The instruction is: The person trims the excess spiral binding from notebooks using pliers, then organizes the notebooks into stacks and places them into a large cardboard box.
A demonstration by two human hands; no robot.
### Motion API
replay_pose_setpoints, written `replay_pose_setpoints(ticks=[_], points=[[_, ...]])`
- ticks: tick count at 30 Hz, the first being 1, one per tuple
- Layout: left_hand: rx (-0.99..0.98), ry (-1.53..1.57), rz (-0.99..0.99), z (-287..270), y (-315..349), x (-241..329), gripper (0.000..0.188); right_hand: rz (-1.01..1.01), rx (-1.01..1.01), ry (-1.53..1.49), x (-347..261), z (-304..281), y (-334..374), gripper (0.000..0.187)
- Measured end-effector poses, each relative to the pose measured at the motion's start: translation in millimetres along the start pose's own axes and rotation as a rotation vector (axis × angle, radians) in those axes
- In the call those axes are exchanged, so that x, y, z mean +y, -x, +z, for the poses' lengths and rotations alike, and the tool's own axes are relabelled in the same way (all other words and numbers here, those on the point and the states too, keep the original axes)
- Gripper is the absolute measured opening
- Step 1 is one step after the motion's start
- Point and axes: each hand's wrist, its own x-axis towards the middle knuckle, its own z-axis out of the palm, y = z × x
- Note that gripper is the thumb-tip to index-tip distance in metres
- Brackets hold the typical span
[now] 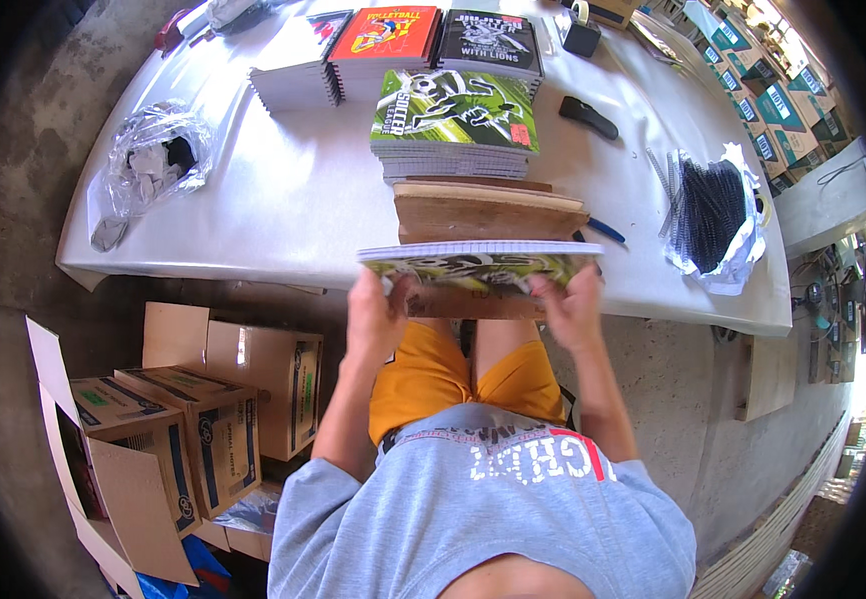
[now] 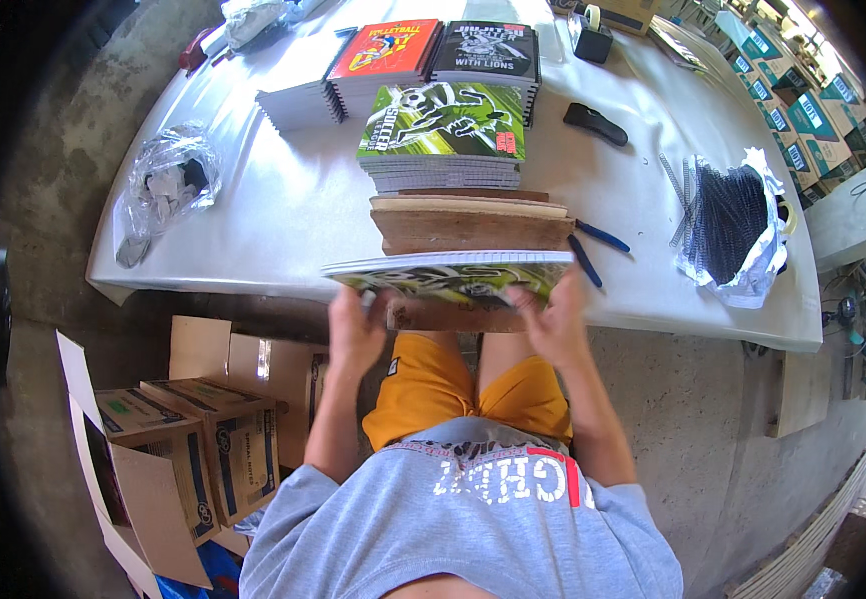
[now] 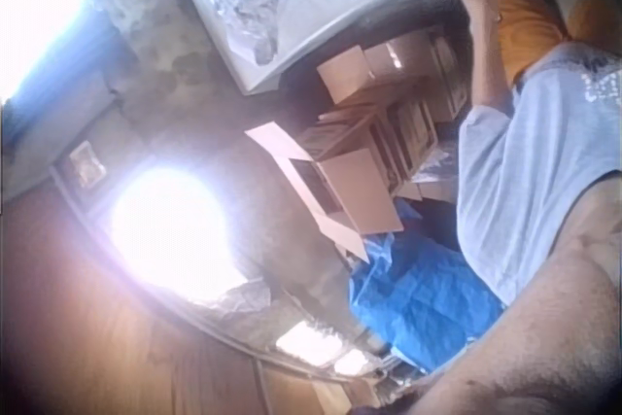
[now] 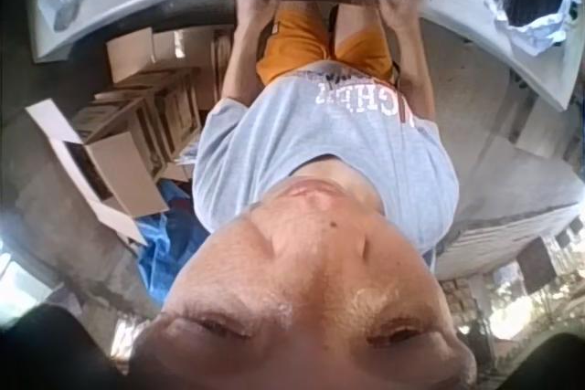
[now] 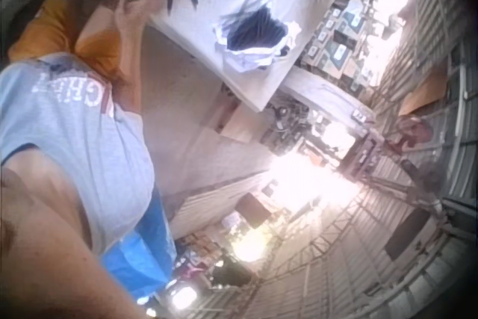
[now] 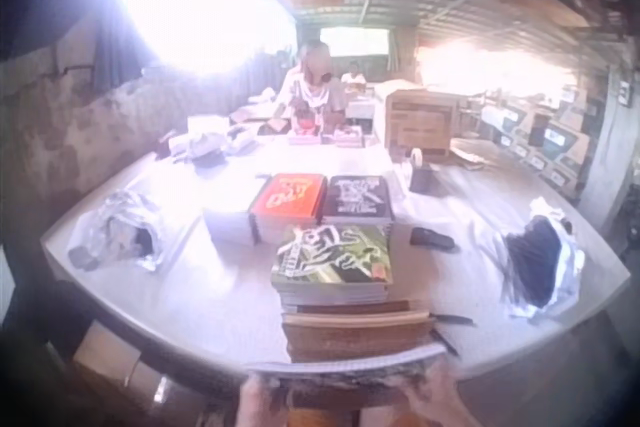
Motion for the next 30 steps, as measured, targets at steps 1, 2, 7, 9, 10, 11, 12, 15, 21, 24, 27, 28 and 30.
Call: replay_pose_setpoints(ticks=[1, 2, 7, 9, 10, 11, 12, 15, 21, 24, 27, 28, 30], points=[[0.037, -0.011, -0.023, 14, 13, -19, 0.030, 0.061, -0.029, 0.241, 9, 13, 14, 0.054], [0.065, -0.013, -0.048, 25, 18, -22, 0.029, 0.110, 0.090, -0.050, 10, 29, 21, 0.056], [-0.026, -0.252, 0.094, 7, 11, -17, 0.037, 0.155, 0.010, -0.102, 22, 17, 26, 0.063], [0.040, -0.045, 0.018, -7, 0, -11, 0.032, 0.048, -0.005, -0.054, -9, 1, 1, 0.062], [0.081, 0.053, 0.037, -11, -11, -5, 0.031, 0.034, 0.044, -0.133, -25, -6, -9, 0.061], [0.114, 0.099, 0.077, -13, -29, 8, 0.030, 0.107, 0.201, -0.436, -33, -8, -23, 0.060], [0.154, 0.137, 0.113, -18, -47, 17, 0.030, 0.050, 0.198, -0.393, -45, -18, -44, 0.052], [0.205, 0.143, 0.106, -22, -78, 13, 0.029, -0.030, 0.150, -0.294, -63, -26, -98, 0.039], [0.290, 0.158, 0.145, -8, -89, -8, 0.028, -0.056, 0.111, -0.214, -56, -20, -125, 0.028], [0.199, 0.175, 0.094, -6, -85, -17, 0.025, -0.040, 0.055, -0.136, -53, -26, -121, 0.032], [0.181, -0.051, 0.143, -2, -74, -27, 0.021, -0.045, -0.058, -0.004, -28, -45, -107, 0.037], [0.172, -0.140, 0.192, 1, -72, -36, 0.023, -0.085, -0.136, 0.094, -18, -50, -99, 0.040], [0.127, -0.181, 0.186, 9, -62, -39, 0.027, 0.008, -0.104, -0.127, -5, -48, -83, 0.044]])
